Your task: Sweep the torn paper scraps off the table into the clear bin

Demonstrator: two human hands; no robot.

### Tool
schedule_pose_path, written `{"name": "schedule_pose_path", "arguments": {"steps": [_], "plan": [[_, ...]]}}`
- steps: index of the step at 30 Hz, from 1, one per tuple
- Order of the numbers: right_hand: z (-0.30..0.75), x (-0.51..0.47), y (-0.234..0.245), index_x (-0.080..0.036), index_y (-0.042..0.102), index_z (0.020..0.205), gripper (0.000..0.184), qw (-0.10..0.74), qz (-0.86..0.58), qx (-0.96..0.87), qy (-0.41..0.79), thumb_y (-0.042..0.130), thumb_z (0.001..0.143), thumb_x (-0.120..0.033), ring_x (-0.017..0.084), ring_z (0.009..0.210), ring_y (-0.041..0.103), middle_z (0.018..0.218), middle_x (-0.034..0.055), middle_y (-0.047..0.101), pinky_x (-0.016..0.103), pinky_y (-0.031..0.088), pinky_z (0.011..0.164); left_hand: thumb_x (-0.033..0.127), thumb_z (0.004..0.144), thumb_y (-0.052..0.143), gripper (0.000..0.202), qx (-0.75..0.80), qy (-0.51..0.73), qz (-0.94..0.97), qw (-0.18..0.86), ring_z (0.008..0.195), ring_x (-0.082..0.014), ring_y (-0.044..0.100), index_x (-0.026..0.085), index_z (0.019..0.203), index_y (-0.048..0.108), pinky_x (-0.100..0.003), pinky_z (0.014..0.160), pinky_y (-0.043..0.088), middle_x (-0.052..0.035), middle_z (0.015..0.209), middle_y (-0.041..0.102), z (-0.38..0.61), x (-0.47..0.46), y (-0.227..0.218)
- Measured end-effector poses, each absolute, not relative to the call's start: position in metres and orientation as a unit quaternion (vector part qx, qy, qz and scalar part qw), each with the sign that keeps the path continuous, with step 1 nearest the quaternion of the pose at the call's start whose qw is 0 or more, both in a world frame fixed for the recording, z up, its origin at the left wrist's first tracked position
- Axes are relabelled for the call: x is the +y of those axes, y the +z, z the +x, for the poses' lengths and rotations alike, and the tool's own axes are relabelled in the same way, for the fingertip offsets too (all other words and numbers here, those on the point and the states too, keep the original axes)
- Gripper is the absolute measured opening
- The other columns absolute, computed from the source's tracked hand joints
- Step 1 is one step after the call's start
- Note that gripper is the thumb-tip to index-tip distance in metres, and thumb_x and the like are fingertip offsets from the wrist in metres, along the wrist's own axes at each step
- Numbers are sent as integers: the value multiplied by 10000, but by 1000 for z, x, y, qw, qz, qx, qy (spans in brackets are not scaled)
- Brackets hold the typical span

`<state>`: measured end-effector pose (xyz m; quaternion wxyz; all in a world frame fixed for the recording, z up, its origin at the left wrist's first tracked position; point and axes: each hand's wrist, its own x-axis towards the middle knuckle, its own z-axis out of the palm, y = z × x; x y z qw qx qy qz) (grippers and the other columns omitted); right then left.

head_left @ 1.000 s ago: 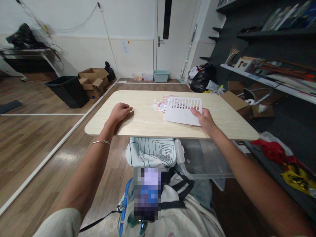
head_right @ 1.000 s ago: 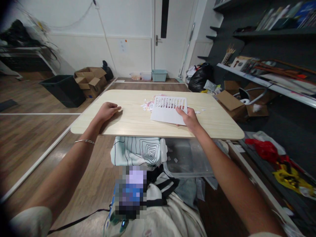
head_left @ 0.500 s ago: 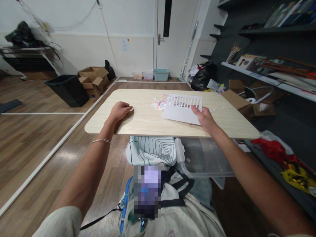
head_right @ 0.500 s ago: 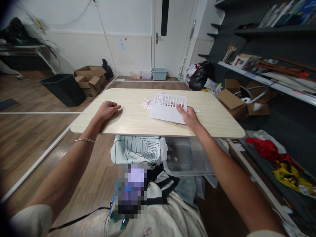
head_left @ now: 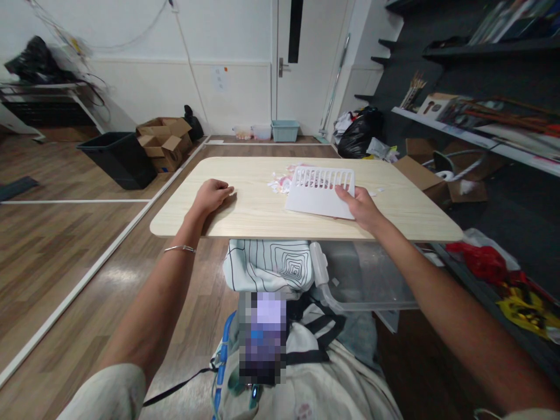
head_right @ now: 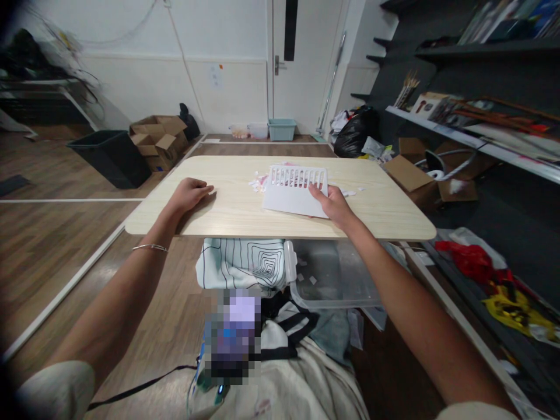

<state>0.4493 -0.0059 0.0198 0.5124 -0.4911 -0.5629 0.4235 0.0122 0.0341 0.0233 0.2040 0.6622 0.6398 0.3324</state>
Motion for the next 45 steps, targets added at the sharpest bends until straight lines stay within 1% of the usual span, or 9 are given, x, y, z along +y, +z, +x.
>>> {"name": "schedule_pose_path", "arguments": {"steps": [4,9,16,18,25,30,34,41,45], "plan": [[449,-6,20,-247,829,944,728,507,-489,-574,417,1028,686,-898,296,813,822,856,68,865,409,701,678,370,906,690,488,643,327,661,206,589,-168,344,282,487,456,-404,678,253,18,502,386,12,34,24],[449,-6,20,-247,829,915,769,514,-481,-578,413,1042,635,-931,267,755,788,836,55,845,382,683,618,379,899,686,467,645,326,661,202,594,-174,362,281,493,476,-406,682,263,12,508,402,11,35,23],[449,-7,20,-264,806,916,668,500,-494,-570,425,1021,735,-870,279,709,775,822,57,834,408,688,556,385,892,694,484,642,335,657,212,588,-168,340,280,488,451,-405,679,268,12,509,388,10,37,20],[449,-7,20,-267,802,907,669,500,-493,-571,425,1026,727,-871,272,694,759,818,56,828,410,684,549,388,896,698,493,642,335,656,214,581,-166,340,280,486,447,-406,677,268,13,508,387,10,38,20],[451,-4,16,-254,826,907,738,511,-477,-587,409,1027,690,-930,290,810,804,854,66,848,404,702,641,390,891,705,493,642,337,657,209,583,-166,336,283,484,448,-405,677,261,19,499,378,10,39,20],[453,0,13,-239,847,930,856,502,-482,-594,402,997,635,-1028,252,754,783,888,64,876,357,663,610,383,902,691,475,648,330,652,214,582,-166,353,286,501,455,-393,678,262,26,498,386,10,38,21],[456,2,11,-235,863,937,892,485,-488,-599,408,974,631,-1066,254,710,771,873,72,879,369,656,599,359,908,675,477,643,329,659,209,589,-168,352,284,497,444,-393,682,260,25,502,379,11,37,22],[458,4,7,-223,896,1009,876,500,-476,-614,383,975,682,-1031,304,884,832,996,95,918,397,692,752,362,913,678,481,644,324,664,198,586,-158,351,273,494,460,-401,692,261,25,518,386,11,35,24],[460,3,8,-225,900,997,772,496,-476,-625,369,999,736,-944,316,978,843,1032,94,926,399,693,842,377,917,678,467,645,323,661,206,579,-161,364,274,508,476,-398,685,265,23,513,396,11,35,23]]}}
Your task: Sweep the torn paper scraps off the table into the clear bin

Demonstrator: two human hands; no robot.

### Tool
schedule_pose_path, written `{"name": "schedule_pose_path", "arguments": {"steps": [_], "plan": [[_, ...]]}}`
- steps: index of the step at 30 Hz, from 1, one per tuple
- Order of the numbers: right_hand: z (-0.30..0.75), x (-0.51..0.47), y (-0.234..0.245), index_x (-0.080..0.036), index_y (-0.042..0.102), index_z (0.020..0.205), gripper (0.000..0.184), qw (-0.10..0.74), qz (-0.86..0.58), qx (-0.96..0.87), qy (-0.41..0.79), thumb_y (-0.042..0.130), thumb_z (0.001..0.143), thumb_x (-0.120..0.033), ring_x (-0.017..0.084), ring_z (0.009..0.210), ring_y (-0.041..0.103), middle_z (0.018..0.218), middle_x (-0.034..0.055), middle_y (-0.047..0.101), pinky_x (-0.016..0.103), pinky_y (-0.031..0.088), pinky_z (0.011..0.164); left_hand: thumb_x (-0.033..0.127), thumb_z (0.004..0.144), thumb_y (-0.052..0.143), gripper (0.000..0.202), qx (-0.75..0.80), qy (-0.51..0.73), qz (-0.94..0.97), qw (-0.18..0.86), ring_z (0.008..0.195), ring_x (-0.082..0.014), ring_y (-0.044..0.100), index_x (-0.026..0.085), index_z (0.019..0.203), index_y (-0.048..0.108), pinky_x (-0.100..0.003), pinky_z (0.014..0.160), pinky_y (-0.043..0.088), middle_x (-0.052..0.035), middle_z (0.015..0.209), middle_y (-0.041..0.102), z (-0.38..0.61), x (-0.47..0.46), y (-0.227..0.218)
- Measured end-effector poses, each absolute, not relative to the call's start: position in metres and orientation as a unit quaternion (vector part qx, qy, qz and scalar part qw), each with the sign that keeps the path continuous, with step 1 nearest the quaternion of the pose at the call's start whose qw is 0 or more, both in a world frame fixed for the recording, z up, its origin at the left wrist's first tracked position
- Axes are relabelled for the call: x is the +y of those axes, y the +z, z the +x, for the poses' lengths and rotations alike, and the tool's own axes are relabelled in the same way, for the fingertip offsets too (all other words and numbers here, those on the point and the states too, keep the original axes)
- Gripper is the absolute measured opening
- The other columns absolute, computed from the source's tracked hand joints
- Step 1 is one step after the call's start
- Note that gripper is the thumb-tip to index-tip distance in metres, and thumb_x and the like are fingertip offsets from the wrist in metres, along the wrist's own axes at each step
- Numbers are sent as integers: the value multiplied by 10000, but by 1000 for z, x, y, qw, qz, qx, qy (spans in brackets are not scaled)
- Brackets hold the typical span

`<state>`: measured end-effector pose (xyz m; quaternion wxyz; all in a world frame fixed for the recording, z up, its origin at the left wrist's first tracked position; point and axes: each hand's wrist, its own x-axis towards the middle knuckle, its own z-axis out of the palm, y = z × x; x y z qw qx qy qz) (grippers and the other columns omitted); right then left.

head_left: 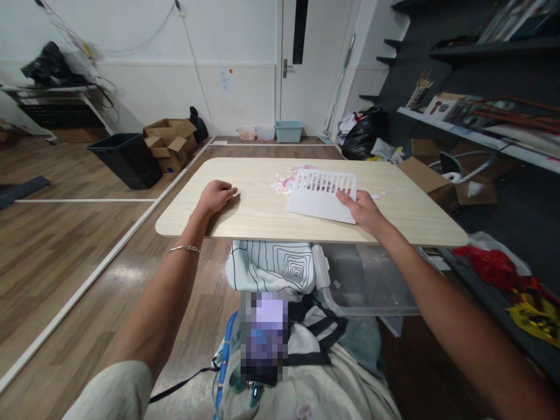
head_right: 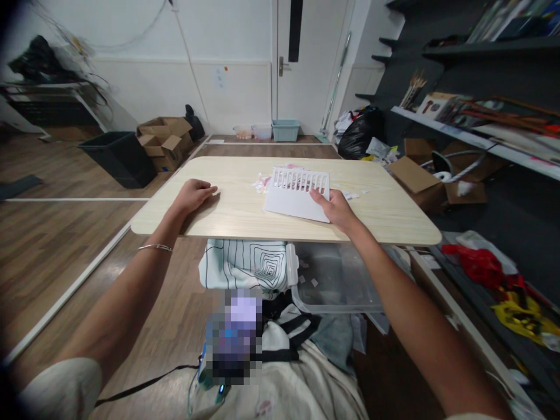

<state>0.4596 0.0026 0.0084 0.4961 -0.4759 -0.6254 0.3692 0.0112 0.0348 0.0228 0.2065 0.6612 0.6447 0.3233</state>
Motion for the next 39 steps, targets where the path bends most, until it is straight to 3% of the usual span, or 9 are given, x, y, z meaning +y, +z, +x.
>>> {"name": "schedule_pose_path", "arguments": {"steps": [4,8,19,25,31,39], "plan": [[461,1,9,-216,893,984,694,483,-477,-633,373,1000,781,-871,292,926,817,990,91,908,382,664,803,372,919,671,463,650,323,656,208,567,-156,351,276,516,465,-400,679,265,25,513,398,11,36,21],[461,0,11,-230,873,957,702,475,-484,-617,400,1026,722,-873,265,841,792,925,70,886,370,639,759,366,925,678,479,648,323,657,209,572,-157,354,275,509,457,-404,684,265,24,514,399,11,37,20],[457,0,14,-279,842,940,715,509,-490,-573,416,1046,660,-905,328,1008,897,1003,70,942,399,737,860,338,926,688,519,646,329,657,210,584,-164,329,282,476,434,-408,682,249,27,498,358,12,37,23],[459,-2,12,-257,884,954,731,488,-497,-586,414,1059,665,-906,293,898,866,986,70,940,364,707,768,338,920,691,515,645,331,657,207,581,-166,331,286,480,427,-404,679,252,28,495,368,12,36,22],[460,-3,12,-233,923,1018,710,482,-484,-619,388,1079,686,-842,294,955,849,1074,92,946,381,694,822,346,911,684,485,646,334,650,220,578,-167,343,286,499,435,-397,667,250,22,503,377,12,35,22],[463,-5,14,-223,854,797,589,445,-464,-664,381,1087,671,-749,247,762,746,852,73,867,341,583,653,381,903,697,465,649,328,650,223,602,-172,352,283,520,453,-391,669,260,20,512,384,11,36,23]]}}
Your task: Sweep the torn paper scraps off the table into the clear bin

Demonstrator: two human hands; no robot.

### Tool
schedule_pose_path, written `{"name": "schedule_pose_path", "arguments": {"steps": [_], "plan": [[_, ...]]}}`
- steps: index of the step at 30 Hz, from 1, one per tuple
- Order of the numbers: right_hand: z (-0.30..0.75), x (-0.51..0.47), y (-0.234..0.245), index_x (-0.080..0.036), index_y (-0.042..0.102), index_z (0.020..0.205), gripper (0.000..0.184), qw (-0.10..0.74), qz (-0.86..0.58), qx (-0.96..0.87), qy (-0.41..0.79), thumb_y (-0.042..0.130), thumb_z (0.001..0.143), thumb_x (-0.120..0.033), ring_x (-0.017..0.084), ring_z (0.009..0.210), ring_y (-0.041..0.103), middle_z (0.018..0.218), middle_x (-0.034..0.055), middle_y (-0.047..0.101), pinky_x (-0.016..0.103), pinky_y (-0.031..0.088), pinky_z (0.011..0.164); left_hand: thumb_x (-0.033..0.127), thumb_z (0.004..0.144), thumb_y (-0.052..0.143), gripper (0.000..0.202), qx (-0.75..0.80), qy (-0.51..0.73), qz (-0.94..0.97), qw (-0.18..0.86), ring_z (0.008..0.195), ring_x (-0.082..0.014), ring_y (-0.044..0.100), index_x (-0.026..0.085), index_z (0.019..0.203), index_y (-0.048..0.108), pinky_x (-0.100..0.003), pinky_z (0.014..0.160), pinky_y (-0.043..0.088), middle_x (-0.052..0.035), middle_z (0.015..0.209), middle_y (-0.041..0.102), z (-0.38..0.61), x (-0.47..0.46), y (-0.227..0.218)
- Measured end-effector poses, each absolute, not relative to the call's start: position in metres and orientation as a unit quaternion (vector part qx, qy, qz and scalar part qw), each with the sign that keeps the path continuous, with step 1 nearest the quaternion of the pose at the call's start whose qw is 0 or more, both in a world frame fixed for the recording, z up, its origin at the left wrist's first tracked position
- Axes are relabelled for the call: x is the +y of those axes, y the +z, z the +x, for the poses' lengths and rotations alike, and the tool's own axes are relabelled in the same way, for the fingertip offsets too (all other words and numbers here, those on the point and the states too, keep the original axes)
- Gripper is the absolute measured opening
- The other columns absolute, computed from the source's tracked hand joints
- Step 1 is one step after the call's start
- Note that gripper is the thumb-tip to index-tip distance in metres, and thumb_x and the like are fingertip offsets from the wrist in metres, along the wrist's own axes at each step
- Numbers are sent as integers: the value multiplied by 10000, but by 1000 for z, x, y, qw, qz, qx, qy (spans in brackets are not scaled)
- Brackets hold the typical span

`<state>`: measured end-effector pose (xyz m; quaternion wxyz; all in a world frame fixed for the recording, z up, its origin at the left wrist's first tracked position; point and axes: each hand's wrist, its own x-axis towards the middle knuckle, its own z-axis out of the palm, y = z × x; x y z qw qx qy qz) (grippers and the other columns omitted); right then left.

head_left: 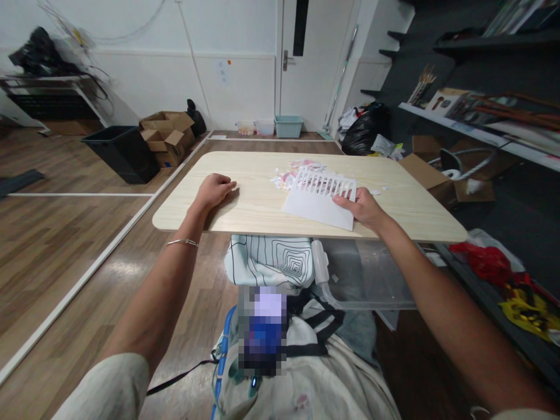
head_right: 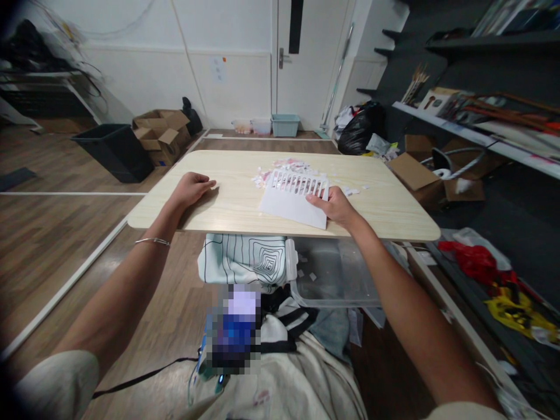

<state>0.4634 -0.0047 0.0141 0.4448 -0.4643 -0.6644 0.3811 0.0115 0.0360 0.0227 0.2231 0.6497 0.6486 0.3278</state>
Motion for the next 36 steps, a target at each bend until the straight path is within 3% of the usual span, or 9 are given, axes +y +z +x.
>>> {"name": "schedule_pose_path", "arguments": {"steps": [8,22,36], "plan": [[469,0,10,-230,824,768,549,425,-466,-671,390,1067,682,-715,221,706,688,759,55,796,314,506,607,362,908,679,485,649,328,655,207,589,-176,354,290,496,435,-394,669,263,19,498,374,14,34,24],[459,-4,14,-255,904,904,603,480,-463,-618,417,1089,635,-761,294,844,815,956,71,929,393,645,756,378,900,692,471,648,328,654,212,604,-177,365,284,504,456,-389,671,263,14,514,398,12,36,23],[462,-4,12,-253,892,868,608,456,-463,-649,396,1072,685,-804,257,771,774,893,61,907,357,612,672,379,915,688,483,646,324,658,213,585,-174,357,284,499,462,-392,668,264,15,492,398,11,37,22]]}}
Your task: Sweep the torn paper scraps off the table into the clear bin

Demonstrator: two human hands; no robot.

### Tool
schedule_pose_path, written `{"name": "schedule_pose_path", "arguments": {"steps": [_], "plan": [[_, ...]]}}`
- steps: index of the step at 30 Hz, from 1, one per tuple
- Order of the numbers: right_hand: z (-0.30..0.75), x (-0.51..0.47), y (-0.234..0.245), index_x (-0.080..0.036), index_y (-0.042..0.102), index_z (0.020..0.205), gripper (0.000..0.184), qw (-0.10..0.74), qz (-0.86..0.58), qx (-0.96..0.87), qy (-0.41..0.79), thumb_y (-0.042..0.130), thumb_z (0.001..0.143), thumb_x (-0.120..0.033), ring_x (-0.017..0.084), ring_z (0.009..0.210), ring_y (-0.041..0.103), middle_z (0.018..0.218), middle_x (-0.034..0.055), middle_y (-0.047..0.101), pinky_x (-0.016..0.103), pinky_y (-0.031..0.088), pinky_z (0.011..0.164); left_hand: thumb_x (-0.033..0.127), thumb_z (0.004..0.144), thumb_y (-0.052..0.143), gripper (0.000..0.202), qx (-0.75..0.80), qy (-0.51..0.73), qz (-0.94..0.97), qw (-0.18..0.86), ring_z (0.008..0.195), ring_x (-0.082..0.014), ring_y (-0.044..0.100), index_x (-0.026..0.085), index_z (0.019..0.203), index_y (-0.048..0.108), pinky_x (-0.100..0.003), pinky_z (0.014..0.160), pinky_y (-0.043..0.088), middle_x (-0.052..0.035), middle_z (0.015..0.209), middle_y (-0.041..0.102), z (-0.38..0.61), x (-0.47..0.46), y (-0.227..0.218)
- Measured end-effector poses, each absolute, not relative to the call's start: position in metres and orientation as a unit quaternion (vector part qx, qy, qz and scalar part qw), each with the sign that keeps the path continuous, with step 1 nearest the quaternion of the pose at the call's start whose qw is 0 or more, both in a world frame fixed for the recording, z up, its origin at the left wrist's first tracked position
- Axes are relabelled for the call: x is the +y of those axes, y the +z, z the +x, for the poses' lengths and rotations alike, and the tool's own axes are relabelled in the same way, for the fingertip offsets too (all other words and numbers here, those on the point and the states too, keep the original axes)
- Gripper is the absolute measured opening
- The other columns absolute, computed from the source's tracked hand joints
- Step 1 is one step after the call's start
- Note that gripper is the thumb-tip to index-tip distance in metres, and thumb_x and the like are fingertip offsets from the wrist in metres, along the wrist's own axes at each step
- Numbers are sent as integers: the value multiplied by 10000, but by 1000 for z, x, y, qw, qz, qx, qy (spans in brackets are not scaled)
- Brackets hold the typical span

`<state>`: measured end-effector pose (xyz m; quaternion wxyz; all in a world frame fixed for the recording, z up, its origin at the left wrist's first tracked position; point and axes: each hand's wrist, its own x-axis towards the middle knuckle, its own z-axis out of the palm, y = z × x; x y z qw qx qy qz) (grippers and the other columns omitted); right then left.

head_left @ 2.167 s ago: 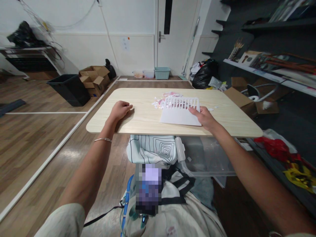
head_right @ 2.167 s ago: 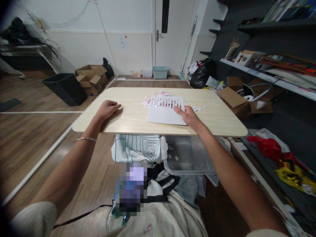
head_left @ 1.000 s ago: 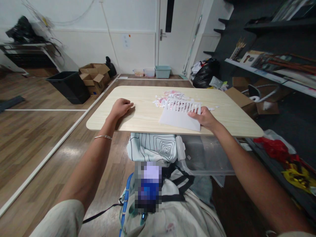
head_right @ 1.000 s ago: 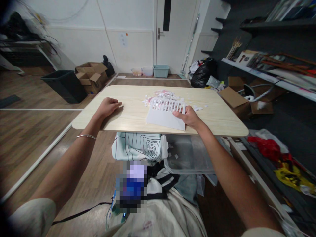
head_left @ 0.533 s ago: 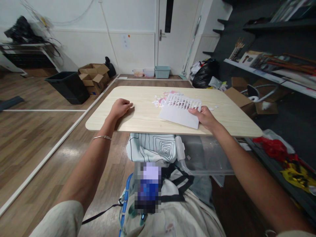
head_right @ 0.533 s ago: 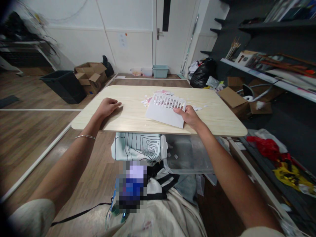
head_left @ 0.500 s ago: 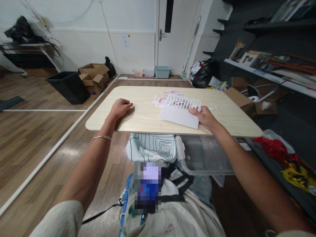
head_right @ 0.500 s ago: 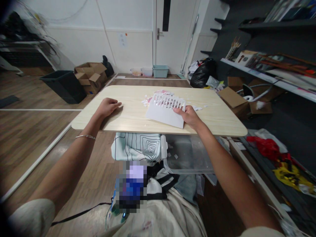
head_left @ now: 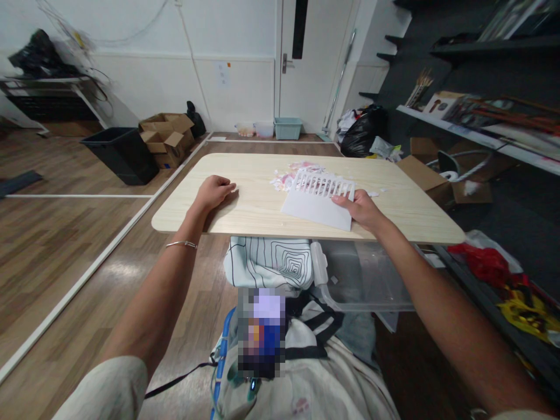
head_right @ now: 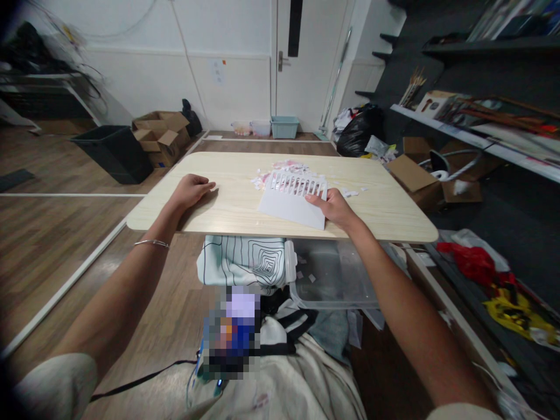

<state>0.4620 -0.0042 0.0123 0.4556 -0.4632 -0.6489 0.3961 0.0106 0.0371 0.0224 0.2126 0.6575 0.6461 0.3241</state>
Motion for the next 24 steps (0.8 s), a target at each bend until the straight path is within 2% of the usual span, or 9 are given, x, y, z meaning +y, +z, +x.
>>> {"name": "schedule_pose_path", "arguments": {"steps": [7,12,24], "plan": [[466,-1,8,-255,876,917,561,449,-476,-649,389,1061,739,-754,329,909,819,868,75,873,396,641,730,386,923,695,484,653,328,649,213,580,-168,334,284,508,467,-399,671,259,25,500,382,12,37,21],[466,-1,8,-250,866,849,591,445,-473,-651,393,1058,705,-790,265,784,758,866,63,879,360,591,674,365,925,685,487,647,330,655,208,581,-169,353,283,500,462,-402,680,272,23,499,395,13,36,21],[466,0,7,-251,859,817,602,446,-460,-659,394,1043,723,-816,221,719,698,839,49,858,342,552,659,377,912,682,484,648,332,652,210,546,-154,342,280,495,458,-396,661,256,30,479,389,13,36,21]]}}
